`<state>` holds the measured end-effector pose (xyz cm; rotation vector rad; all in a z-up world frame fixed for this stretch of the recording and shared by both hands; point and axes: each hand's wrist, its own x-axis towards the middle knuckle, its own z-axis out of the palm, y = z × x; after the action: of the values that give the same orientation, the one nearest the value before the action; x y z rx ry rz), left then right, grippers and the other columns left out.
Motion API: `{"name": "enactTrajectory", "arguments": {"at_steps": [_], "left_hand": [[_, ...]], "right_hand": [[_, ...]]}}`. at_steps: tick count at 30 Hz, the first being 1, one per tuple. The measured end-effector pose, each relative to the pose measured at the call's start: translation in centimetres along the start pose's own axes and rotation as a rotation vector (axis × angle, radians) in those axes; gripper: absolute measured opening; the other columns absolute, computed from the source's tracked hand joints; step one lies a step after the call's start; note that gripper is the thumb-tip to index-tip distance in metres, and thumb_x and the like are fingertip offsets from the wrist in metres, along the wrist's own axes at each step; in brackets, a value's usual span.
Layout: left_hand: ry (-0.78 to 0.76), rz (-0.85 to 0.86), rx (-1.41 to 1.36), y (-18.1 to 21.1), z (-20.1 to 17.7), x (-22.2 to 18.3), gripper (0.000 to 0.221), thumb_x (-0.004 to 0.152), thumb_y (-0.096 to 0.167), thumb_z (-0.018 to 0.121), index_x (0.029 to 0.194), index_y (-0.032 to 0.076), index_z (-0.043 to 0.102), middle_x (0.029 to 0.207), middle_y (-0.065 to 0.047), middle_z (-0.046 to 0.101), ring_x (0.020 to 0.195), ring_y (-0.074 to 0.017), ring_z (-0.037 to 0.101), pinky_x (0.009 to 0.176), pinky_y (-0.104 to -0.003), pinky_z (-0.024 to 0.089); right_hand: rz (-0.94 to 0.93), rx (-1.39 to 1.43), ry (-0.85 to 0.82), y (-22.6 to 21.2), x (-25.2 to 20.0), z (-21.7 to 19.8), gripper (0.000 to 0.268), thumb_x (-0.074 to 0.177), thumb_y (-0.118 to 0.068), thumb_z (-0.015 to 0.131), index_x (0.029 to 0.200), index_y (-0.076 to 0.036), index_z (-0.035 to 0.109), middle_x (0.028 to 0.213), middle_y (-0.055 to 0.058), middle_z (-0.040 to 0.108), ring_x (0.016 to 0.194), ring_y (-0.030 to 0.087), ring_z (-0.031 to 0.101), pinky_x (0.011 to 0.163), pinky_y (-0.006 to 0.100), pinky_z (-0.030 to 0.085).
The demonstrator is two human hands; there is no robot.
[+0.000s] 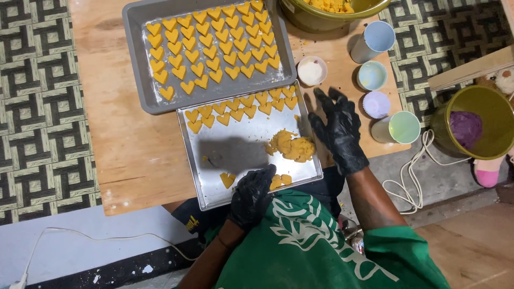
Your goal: Shaping small pieces of yellow dough into heart shapes and arranging them on a baking tray.
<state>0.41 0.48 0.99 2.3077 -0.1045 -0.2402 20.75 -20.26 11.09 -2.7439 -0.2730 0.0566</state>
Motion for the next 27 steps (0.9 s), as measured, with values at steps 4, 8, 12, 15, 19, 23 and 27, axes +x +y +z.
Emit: {"name": "enactTrajectory", "arguments": {"at_steps": [4, 8, 12, 15, 19, 23, 27], "left_hand": [[0.013, 0.021, 0.002, -2.1, 1.7, 0.3, 0.073, 0.093, 0.050, 0.061, 0.159, 0.027, 0.040, 0.153, -0.011, 0.052, 0.137, -0.0340, 0.050, 0.120, -0.050, 0.029], [0.065, 0.078, 0.037, -1.8, 1.4, -0.1, 0.074, 0.093, 0.050, 0.059, 0.160, 0.025, 0.039, 0.154, -0.009, 0.052, 0.135, -0.0335, 0.052, 0.116, -0.051, 0.034], [0.122, 0.212, 0.103, -2.0, 1.2, 0.0, 0.073, 0.092, 0.046, 0.066, 0.155, 0.016, 0.046, 0.148, -0.019, 0.056, 0.128, -0.0405, 0.056, 0.112, -0.056, 0.039], [0.158, 0.236, 0.094, -1.6, 1.0, -0.1, 0.072, 0.092, 0.045, 0.067, 0.154, 0.014, 0.048, 0.147, -0.019, 0.057, 0.127, -0.0407, 0.057, 0.112, -0.056, 0.039], [0.176, 0.267, 0.159, -1.6, 0.8, -0.2, 0.075, 0.090, 0.048, 0.066, 0.155, 0.016, 0.046, 0.150, -0.015, 0.055, 0.128, -0.0366, 0.057, 0.110, -0.054, 0.041], [0.194, 0.299, 0.125, -2.1, 1.1, -0.1, 0.072, 0.091, 0.046, 0.069, 0.152, 0.013, 0.049, 0.148, -0.019, 0.057, 0.124, -0.0406, 0.059, 0.108, -0.055, 0.042], [0.181, 0.288, 0.114, -1.9, 0.9, -0.1, 0.070, 0.092, 0.044, 0.070, 0.150, 0.010, 0.052, 0.144, -0.024, 0.058, 0.122, -0.0453, 0.058, 0.109, -0.058, 0.041]], "right_hand": [[0.021, -0.062, -0.031, -0.6, 5.7, 2.0, 0.079, 0.083, -0.060, 0.074, 0.154, -0.042, 0.045, 0.166, 0.019, 0.022, 0.149, 0.048, 0.028, 0.119, 0.063, 0.028], [0.044, -0.090, -0.062, -1.0, 8.8, 3.6, 0.084, 0.084, -0.054, 0.075, 0.159, -0.036, 0.041, 0.170, 0.021, 0.006, 0.152, 0.054, 0.013, 0.122, 0.069, 0.016], [0.073, -0.090, -0.075, -0.4, 10.4, 5.6, 0.078, 0.085, -0.051, 0.075, 0.155, -0.036, 0.043, 0.170, 0.019, 0.006, 0.153, 0.052, 0.009, 0.123, 0.069, 0.013], [0.091, -0.051, -0.063, 0.1, 10.7, 6.8, 0.071, 0.085, -0.053, 0.075, 0.149, -0.035, 0.048, 0.170, 0.019, 0.009, 0.154, 0.050, 0.009, 0.124, 0.067, 0.012], [0.116, -0.008, -0.047, 0.7, 10.8, 8.1, 0.064, 0.085, -0.054, 0.074, 0.142, -0.033, 0.053, 0.169, 0.019, 0.012, 0.154, 0.049, 0.010, 0.124, 0.065, 0.011], [0.145, 0.059, -0.011, 1.0, 11.0, 8.7, 0.055, 0.085, -0.057, 0.073, 0.133, -0.031, 0.061, 0.169, 0.020, 0.017, 0.154, 0.046, 0.010, 0.125, 0.062, 0.009], [0.175, 0.122, 0.028, 1.3, 11.0, 8.7, 0.049, 0.086, -0.059, 0.073, 0.123, -0.029, 0.069, 0.168, 0.020, 0.022, 0.155, 0.043, 0.011, 0.126, 0.059, 0.008]]}}
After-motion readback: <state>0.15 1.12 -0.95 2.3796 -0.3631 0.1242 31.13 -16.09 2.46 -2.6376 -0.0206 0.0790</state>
